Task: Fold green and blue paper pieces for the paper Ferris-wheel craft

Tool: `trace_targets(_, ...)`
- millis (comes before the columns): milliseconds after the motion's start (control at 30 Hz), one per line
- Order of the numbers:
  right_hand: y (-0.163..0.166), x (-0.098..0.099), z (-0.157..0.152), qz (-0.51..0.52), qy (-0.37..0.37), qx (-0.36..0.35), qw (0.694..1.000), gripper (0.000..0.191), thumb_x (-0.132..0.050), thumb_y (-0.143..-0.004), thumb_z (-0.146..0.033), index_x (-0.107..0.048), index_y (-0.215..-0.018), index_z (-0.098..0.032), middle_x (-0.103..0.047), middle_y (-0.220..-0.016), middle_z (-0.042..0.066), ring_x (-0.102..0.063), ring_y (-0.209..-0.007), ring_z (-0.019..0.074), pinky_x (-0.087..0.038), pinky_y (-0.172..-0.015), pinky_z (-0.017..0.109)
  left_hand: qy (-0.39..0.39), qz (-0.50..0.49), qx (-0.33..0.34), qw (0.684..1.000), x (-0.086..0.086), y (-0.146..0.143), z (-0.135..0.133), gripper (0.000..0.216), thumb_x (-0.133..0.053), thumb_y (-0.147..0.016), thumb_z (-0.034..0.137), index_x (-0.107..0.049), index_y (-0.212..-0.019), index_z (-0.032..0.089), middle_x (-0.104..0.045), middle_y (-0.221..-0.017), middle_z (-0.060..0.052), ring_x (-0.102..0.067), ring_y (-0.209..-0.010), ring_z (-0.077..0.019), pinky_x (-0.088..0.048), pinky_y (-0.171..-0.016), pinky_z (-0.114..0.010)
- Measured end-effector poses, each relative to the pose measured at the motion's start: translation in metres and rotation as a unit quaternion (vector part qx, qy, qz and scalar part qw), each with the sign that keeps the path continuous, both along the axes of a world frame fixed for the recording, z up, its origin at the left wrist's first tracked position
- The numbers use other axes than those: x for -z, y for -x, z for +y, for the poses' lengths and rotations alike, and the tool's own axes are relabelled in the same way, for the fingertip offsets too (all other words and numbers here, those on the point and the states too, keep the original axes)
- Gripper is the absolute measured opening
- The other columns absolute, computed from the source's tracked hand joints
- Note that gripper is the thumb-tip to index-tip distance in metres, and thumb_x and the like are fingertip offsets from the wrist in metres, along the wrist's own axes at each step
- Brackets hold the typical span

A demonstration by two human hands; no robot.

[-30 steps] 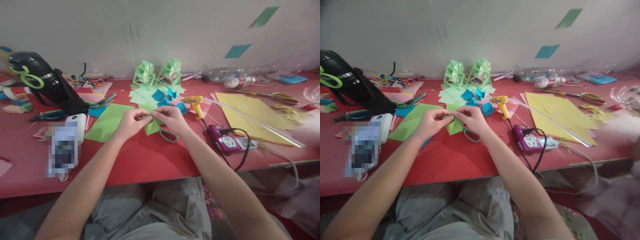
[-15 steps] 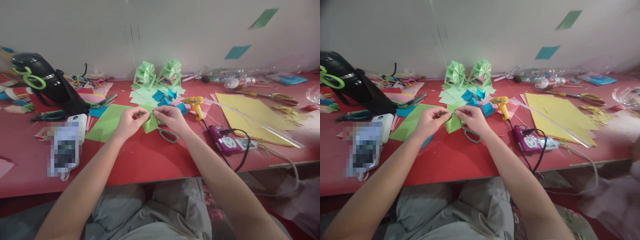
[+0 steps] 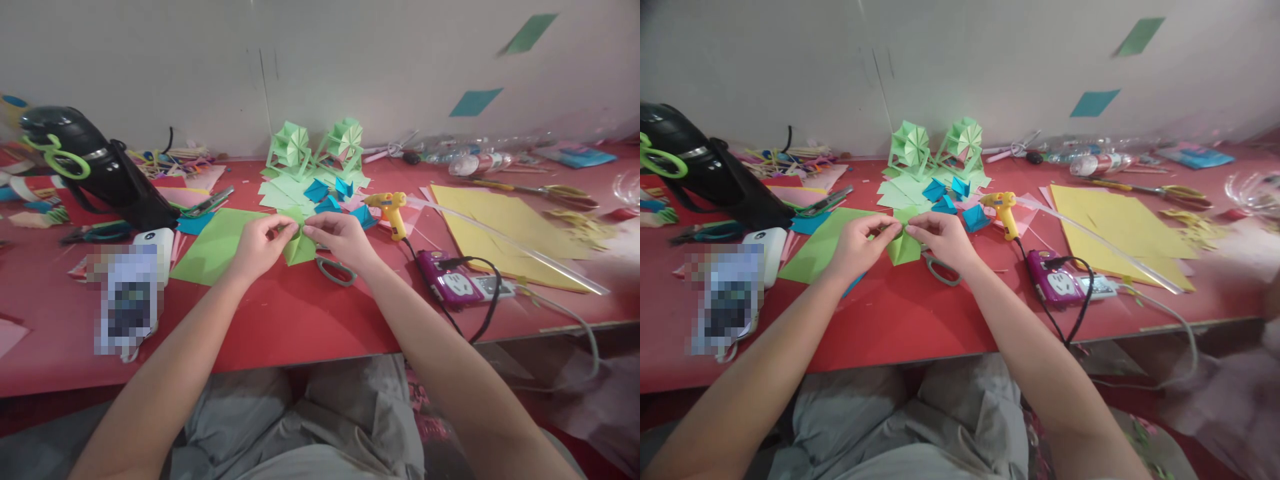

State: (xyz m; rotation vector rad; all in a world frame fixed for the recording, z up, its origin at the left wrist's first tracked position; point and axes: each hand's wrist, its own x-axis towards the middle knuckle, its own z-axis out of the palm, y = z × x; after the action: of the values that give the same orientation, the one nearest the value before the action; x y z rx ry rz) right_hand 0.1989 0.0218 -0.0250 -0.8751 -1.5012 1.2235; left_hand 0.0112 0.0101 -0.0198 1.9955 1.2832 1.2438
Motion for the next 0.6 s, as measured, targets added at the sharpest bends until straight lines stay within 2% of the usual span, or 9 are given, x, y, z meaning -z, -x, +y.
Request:
trace_targets(200,0.0,0.0013,0.0005,-0.002,-0.008,-0.006,1.0,0.039,-0.081,-0.068,-0.05,-0.07,-0.084,-0.016,-0.07,-0.077,0.003,-0.061,-0.068,0.013,-0.049,-0.061,0.027,0.003,0.022,0.009,1.0,-0.0006,0.0004,-0.0006,0.025,-0.059,-0.092,0.04,-0.071,-0.086,0.019,-0.067,-0.074,-0.001,-0.052,-0.062,-0.0131,-0.039,-0.057,-0.026)
trace_targets(600,0.0003,0.0004,-0.0009,0.002,-0.001,-0.016,1.0,0.039,-0.078,-0.073,-0.054,-0.069,-0.082,-0.017,-0.066,-0.074,0.001,-0.057,-0.067,0.0123,-0.048,-0.061,0.026,0.007,0.03,0.014,0.999,-0.0042,0.0005,-0.0023,0.022,-0.06,-0.09,0.038,-0.072,-0.086,0.019,-0.07,-0.076,-0.002,-0.052,-0.062,-0.0134,-0.04,-0.058,-0.027)
